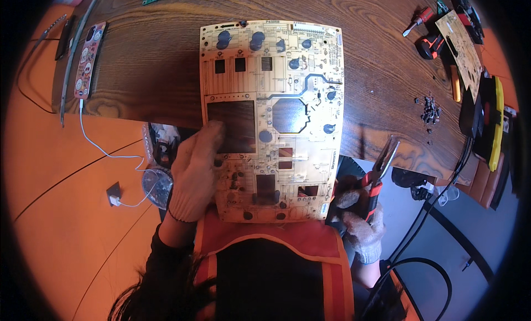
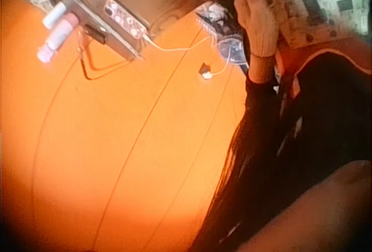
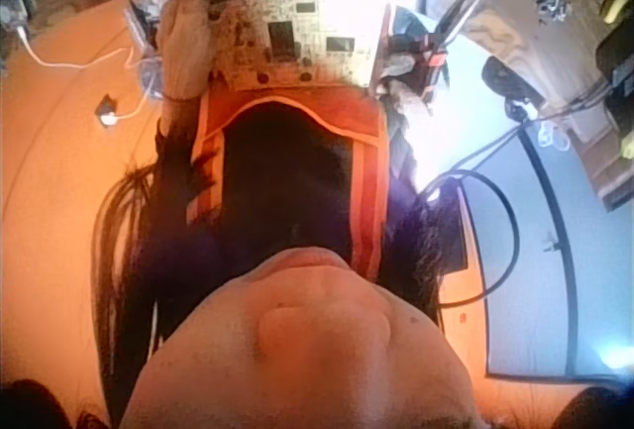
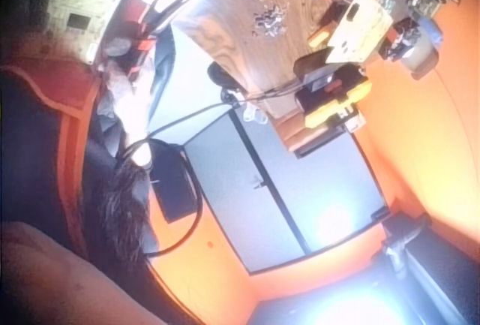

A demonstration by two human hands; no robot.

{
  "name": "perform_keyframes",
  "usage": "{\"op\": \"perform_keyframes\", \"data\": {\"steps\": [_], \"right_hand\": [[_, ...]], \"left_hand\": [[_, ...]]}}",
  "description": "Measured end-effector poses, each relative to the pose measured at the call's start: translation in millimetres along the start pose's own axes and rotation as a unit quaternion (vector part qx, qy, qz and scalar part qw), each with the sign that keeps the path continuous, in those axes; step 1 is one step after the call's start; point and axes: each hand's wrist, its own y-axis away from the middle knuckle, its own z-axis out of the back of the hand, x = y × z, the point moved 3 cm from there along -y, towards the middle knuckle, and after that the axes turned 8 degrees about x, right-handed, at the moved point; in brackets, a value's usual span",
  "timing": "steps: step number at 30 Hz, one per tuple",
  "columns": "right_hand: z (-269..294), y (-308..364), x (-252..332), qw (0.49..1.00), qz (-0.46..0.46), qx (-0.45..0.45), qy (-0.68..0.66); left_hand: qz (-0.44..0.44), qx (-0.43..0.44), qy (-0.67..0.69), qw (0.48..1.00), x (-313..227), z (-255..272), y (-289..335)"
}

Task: The person uses pliers and a screwdriver to remove screws and components from a beige plastic panel and two green circuit boards. They place removed screws on the table and continue prying and unscrewing parts from the boards.

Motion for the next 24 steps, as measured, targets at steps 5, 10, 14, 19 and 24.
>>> {"op": "perform_keyframes", "data": {"steps": [5, 10, 14, 19, 24], "right_hand": [[10.7, -16.8, 49.4, 0.93, 0.125, -0.15, 0.312], [10.5, -47.8, 98.0, 0.618, 0.195, -0.2, 0.735], [6.8, -59.6, 114.5, 0.555, 0.134, -0.139, 0.81], [3.7, -67.7, 127.0, 0.509, 0.131, -0.106, 0.844], [4.8, -72.6, 130.2, 0.451, 0.113, -0.121, 0.877]], "left_hand": [[-0.014, 0.057, 0.03, 0.998, -1.9, -1.1, -9.8], [-0.003, 0.114, 0.026, 0.993, -5.8, -2.9, -7.2], [0.008, 0.089, 0.028, 0.996, -8.7, -2.3, -6.5], [-0.01, 0.075, -0.007, 0.997, -5.8, -3.6, -9.8], [-0.018, 0.085, 0.002, 0.996, -3.7, -3.8, -11.0]]}}
